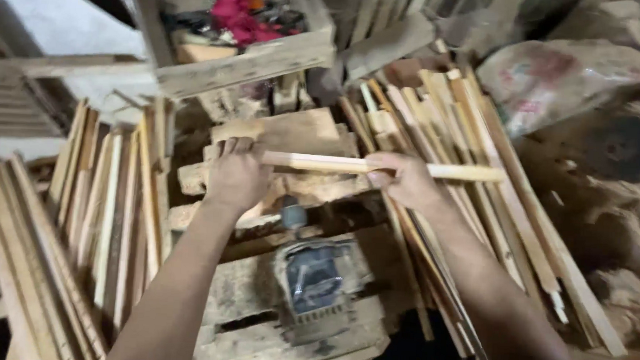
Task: Sand or shape thin wooden strips using a stationary power tool in a workshop.
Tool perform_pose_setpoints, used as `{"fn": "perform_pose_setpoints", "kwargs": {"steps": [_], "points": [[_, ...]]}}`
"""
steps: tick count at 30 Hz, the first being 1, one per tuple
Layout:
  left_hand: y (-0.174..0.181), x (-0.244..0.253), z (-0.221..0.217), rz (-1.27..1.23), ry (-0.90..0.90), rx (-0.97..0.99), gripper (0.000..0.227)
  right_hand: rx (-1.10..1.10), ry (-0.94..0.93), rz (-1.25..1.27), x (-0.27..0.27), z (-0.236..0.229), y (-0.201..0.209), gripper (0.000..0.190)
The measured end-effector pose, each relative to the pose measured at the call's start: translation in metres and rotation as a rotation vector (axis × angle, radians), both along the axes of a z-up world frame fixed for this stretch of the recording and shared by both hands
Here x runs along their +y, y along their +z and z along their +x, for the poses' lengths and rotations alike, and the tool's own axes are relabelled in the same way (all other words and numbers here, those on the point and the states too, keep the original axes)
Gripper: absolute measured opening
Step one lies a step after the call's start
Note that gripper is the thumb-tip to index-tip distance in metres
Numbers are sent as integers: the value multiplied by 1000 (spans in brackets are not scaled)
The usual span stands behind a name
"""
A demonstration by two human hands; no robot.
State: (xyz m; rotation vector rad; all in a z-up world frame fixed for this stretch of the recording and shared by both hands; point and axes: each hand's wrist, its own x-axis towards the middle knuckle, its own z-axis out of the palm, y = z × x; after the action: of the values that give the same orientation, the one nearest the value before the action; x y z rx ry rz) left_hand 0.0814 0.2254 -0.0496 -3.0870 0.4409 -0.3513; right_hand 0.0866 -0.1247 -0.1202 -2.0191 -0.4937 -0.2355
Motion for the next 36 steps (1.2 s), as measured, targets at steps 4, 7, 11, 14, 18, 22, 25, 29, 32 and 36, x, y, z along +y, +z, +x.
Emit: {"fn": "perform_pose_setpoints", "kwargs": {"steps": [4, 7, 11, 14, 18, 22, 25, 29, 32, 36], "points": [[-45, 61, 10, -26, 160, 117, 45, -44, 63, -94, 14, 27, -4, 35], [-93, 80, 20, -205, 87, -8, 35, 45, 144, 9, 30, 42, -6, 38], [-108, 78, 15, -388, 153, -43, 35, -280, 138, -228, 73, 42, 15, 40], [-96, 60, 13, -498, 160, -11, 34, -417, 136, -256, 111, 49, 3, 39], [-120, 49, 24, -533, 97, -48, 34, -398, 75, -188, 117, 62, -25, 31], [-118, 45, 16, -500, 59, -51, 30, -372, 7, -274, 116, 54, -15, 33], [-113, 37, 18, -504, 13, -62, 30, -337, 58, -257, 127, 43, 6, 41], [-103, 34, 14, -523, -9, -71, 29, -403, -23, -274, 123, 52, -16, 33], [-103, 32, 14, -520, -4, -76, 30, -387, -1, -241, 122, 53, -12, 30], [-95, 26, 9, -482, 47, -56, 23, -357, 7, -229, 119, 50, -8, 26]]}}
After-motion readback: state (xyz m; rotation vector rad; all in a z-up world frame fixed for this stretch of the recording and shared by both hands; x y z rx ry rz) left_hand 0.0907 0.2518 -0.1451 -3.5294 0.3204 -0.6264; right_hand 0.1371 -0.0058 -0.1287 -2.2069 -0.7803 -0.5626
